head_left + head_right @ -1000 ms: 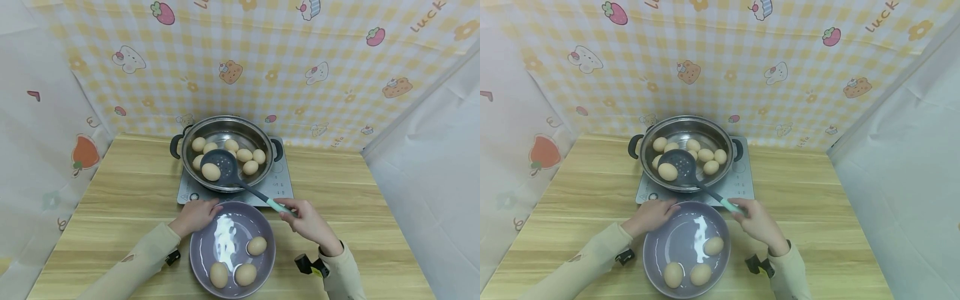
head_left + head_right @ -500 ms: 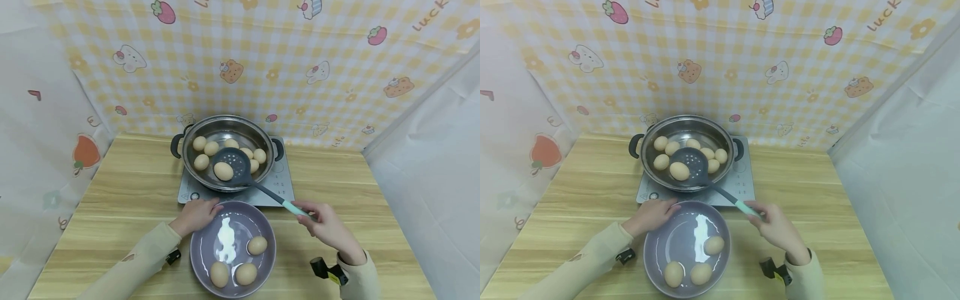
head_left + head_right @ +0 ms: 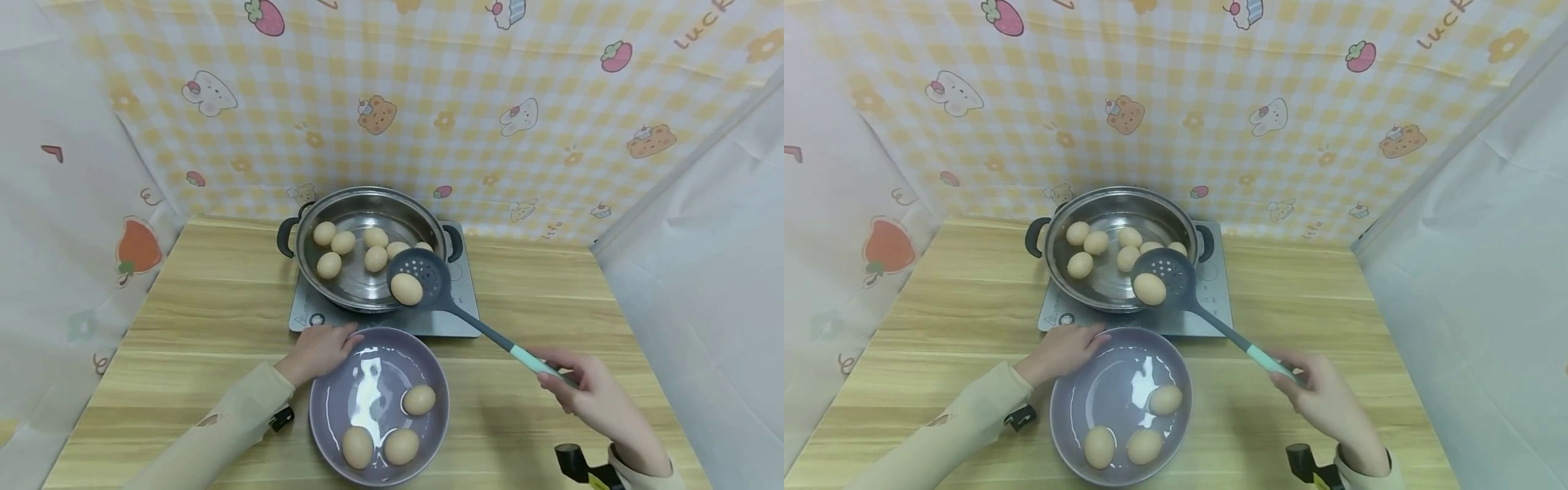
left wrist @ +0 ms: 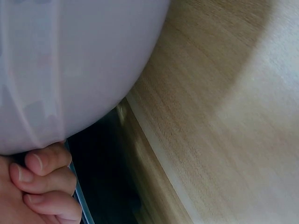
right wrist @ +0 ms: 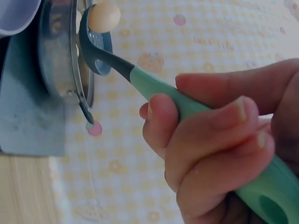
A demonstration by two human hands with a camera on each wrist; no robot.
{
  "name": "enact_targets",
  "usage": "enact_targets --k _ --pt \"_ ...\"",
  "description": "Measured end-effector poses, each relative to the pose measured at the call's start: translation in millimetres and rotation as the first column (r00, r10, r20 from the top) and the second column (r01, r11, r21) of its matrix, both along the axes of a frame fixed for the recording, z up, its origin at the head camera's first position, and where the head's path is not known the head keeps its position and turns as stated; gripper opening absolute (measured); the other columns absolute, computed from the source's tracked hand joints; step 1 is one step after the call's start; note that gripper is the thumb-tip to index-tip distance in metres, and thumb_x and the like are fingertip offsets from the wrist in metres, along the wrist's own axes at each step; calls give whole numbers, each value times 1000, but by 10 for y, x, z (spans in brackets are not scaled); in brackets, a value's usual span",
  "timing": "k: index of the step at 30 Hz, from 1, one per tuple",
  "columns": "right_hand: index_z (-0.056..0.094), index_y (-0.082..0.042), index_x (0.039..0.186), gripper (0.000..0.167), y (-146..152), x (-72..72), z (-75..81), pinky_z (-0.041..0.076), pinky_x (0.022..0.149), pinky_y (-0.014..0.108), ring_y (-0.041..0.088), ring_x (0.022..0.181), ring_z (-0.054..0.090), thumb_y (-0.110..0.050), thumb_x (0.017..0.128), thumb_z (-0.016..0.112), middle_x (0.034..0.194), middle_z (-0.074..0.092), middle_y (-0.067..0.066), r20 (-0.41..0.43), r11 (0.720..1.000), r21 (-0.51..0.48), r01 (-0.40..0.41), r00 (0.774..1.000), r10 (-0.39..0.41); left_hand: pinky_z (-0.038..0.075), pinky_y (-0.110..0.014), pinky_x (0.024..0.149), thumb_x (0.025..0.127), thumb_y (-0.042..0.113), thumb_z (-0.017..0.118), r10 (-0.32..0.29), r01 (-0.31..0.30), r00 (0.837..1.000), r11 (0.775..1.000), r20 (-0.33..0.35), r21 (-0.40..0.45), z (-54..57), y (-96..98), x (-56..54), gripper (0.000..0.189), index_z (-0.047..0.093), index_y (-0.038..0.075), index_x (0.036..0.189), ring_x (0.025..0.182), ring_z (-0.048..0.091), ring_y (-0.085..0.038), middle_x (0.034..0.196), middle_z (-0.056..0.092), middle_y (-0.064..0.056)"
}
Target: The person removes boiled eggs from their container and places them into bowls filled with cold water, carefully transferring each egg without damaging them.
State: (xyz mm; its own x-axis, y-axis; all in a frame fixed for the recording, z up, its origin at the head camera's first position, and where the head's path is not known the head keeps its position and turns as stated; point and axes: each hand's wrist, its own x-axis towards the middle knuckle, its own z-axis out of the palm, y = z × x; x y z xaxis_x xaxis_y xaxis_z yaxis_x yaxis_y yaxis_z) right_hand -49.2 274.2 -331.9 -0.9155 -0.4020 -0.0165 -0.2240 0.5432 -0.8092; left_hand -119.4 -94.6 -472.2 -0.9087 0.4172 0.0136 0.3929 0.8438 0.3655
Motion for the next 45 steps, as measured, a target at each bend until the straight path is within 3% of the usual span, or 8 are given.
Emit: enact_targets --k 7,14,19,23,31,37,45 --pt "57 5 111 24 143 131 34 29 35 22 11 33 30 5 87 54 48 36 2 -15 999 14 -41 999 41 39 -38 52 93 37 46 -2 2 1000 1000 -19 2 -13 -5 -2 26 49 18 76 63 61 -28 62 56 -1" --pt "59 -2 112 25 177 174 33 32 37 21 4 36 32 1 88 55 51 39 0 31 993 54 -104 994 102 39 -38 52 93 35 47 6 -6 1000 1000 -11 7 -2 8 -6 25 50 18 76 64 61 -28 64 58 -3" --pt "60 -3 111 24 159 162 7 33 38 21 -1 39 31 1 88 55 54 40 -1 68 986 54 -158 986 154 42 -40 57 94 34 46 18 -18 1000 1000 14 4 11 18 -2 23 60 15 91 70 63 -28 75 65 -5" --pt "60 -5 111 25 129 140 -12 29 37 19 -1 39 25 2 88 54 51 31 2 79 977 17 -212 974 210 41 -37 54 94 28 47 28 -27 999 1000 36 -7 19 19 -1 21 62 15 102 63 60 -22 70 63 -3" --pt "62 -8 106 23 68 108 -72 35 44 17 -9 50 28 0 85 59 64 44 -8 0 961 54 -272 962 273 40 -37 52 94 26 47 36 -36 999 999 37 -11 19 20 -5 16 60 17 91 64 60 -24 66 61 -2" --pt "61 -9 105 25 68 91 -120 40 50 20 -5 59 41 2 83 61 80 58 -9 -29 946 84 -314 948 317 42 -39 57 94 35 46 22 -22 999 1000 37 -9 28 19 -6 23 57 16 87 68 62 -27 68 61 -3" --pt "61 -7 104 25 90 76 -178 41 52 20 -3 66 47 4 81 62 86 60 -8 -45 926 102 -362 929 368 41 -38 56 95 37 44 7 -6 999 1000 40 -11 15 8 -11 26 50 18 78 64 60 -25 59 53 1"
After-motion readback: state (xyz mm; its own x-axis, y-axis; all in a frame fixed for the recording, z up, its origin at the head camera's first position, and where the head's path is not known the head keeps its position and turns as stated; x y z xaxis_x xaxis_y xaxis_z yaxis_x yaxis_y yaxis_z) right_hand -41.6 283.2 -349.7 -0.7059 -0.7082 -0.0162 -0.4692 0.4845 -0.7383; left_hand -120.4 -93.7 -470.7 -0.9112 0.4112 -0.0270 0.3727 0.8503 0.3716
